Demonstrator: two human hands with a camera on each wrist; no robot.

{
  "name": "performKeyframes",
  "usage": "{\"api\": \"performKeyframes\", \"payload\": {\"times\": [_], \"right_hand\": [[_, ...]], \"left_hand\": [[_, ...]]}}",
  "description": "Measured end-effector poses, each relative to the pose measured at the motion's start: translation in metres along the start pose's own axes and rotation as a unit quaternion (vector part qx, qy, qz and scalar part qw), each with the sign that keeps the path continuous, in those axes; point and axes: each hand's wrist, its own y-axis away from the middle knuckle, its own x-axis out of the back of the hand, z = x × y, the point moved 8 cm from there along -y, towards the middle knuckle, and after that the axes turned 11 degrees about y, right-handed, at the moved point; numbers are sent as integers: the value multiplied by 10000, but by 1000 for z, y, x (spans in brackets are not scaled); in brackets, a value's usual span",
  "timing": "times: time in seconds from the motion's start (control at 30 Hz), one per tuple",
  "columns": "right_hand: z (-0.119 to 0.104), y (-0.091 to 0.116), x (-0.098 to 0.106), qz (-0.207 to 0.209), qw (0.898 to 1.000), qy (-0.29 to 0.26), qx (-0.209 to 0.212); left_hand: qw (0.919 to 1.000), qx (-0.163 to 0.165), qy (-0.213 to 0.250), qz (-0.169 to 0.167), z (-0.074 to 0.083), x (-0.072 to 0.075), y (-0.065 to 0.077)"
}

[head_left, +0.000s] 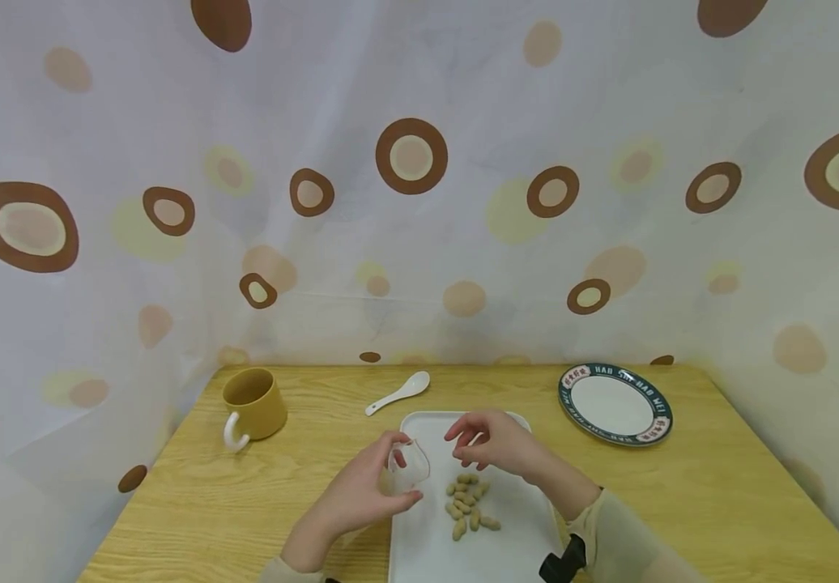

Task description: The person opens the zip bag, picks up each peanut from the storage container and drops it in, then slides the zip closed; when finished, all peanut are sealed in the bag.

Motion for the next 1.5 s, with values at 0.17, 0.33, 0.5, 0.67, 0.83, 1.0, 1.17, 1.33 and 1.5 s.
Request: {"api": "performKeyframes", "payload": {"times": [0.17,0.33,0.5,0.67,0.83,1.0,1.17,1.33,1.5], "right_hand": [[17,4,-4,-128,9996,136,-204],[31,7,-10,-245,9985,406,-276],[41,7,-11,-168,9974,636,-286],[53,4,-12,-111,9958,784,-459],[65,2,-13,-139,9939,865,-672],[67,1,-15,-241,9930,911,-708],[67,0,-18,-262,9924,984,-688],[68,-1,-21,-227,9918,1012,-740],[68,-1,-24,-253,9913,1073,-725]], "left_hand": [[10000,90,-18,-31,-3,0,2],[9999,120,23,-63,-4,-2,2],[10000,69,-5,-64,-4,-2,1],[10000,-37,-16,-54,-3,0,0],[10000,-52,-58,-39,-3,1,0],[10000,1,-58,-15,-3,2,1],[10000,1,-37,8,-1,2,1],[10000,-7,-18,12,-2,3,1],[10000,-29,-16,27,-4,3,2]]}}
